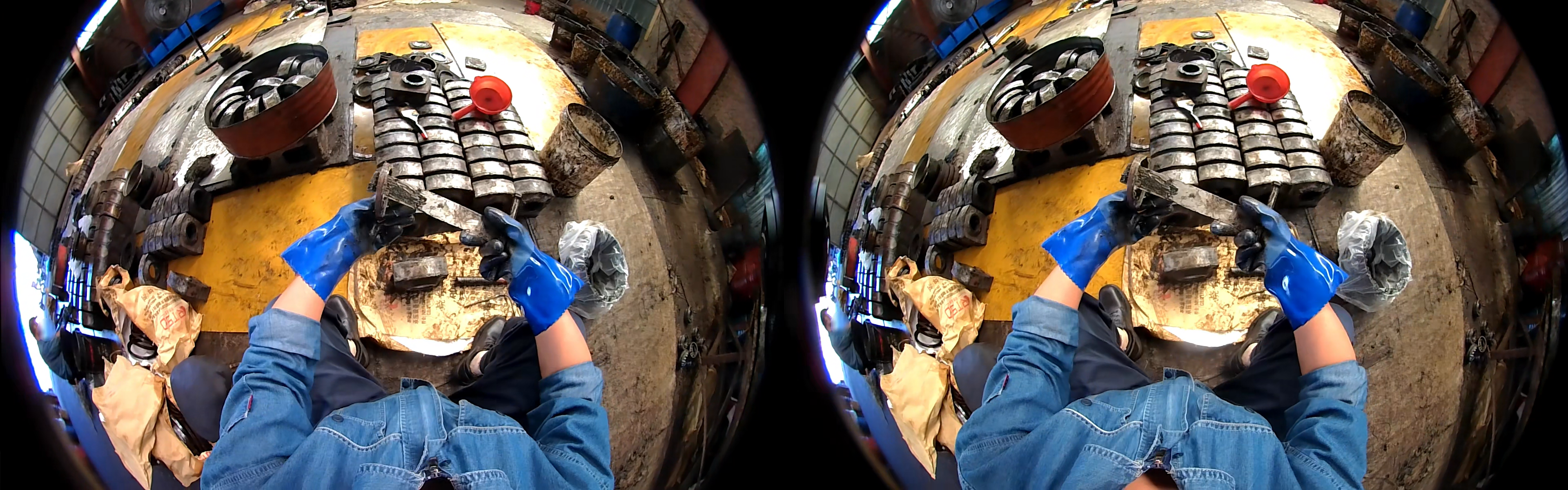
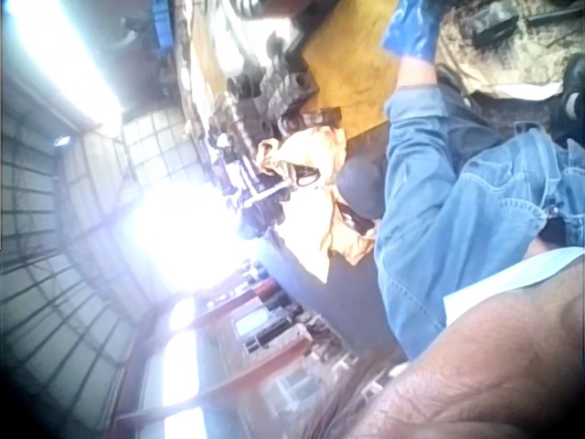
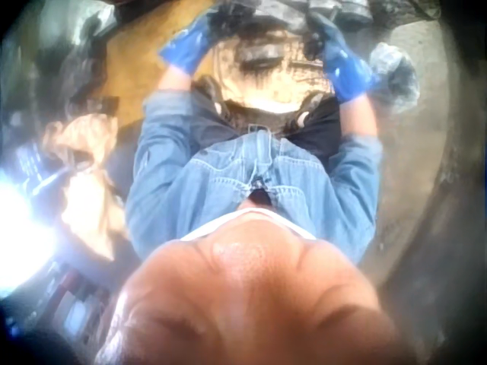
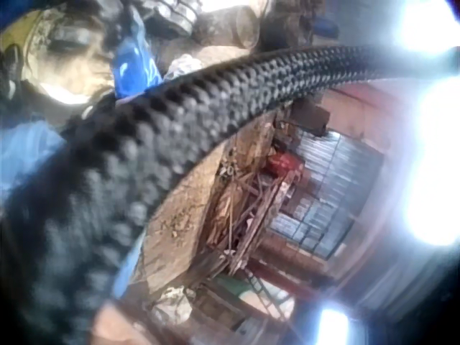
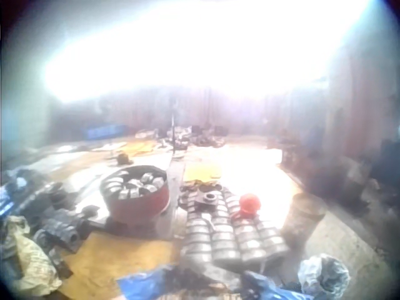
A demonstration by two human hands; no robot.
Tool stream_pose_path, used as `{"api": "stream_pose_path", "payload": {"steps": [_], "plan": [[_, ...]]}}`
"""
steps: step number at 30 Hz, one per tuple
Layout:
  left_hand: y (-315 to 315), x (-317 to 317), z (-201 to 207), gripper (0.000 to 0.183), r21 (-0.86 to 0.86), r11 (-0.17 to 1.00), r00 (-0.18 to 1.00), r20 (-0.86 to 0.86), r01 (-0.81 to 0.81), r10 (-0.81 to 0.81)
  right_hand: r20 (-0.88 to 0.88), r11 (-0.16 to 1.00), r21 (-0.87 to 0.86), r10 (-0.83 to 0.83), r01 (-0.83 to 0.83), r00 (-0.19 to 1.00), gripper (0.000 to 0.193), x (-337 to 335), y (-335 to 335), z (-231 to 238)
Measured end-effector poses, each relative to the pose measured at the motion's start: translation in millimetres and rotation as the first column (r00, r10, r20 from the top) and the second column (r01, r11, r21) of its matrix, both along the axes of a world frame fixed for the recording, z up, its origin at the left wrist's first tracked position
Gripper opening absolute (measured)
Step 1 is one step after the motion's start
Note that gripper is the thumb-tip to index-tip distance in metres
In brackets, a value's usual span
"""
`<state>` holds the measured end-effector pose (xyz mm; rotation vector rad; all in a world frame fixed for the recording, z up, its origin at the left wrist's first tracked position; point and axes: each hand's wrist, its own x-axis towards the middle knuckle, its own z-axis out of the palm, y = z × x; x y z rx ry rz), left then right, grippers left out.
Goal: The person hammers a metal component to remove debris and then uses a scraping tool to clean its internal surfaces.
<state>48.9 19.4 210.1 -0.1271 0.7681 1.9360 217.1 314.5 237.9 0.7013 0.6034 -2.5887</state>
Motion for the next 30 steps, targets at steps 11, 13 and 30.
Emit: {"api": "stream_pose_path", "payload": {"steps": [11,13,30], "plan": [[-3,-11,4,0.039,-0.538,0.806,0.931,-0.363,-0.247,0.044,0.071,0.974,-0.077,-0.207,0.212,0.976,0.018,-9,-26,29],[-1,-22,5,0.03,-0.519,0.772,0.822,-0.57,-0.366,0.006,0.058,0.961,0.022,-0.278,0.277,0.959,0.018,-10,-19,15],[7,-22,-10,0.033,-0.271,0.672,0.333,-0.942,-0.689,-0.039,0.001,0.938,0.284,-0.207,0.199,0.978,0.035,-12,-36,7]]}}
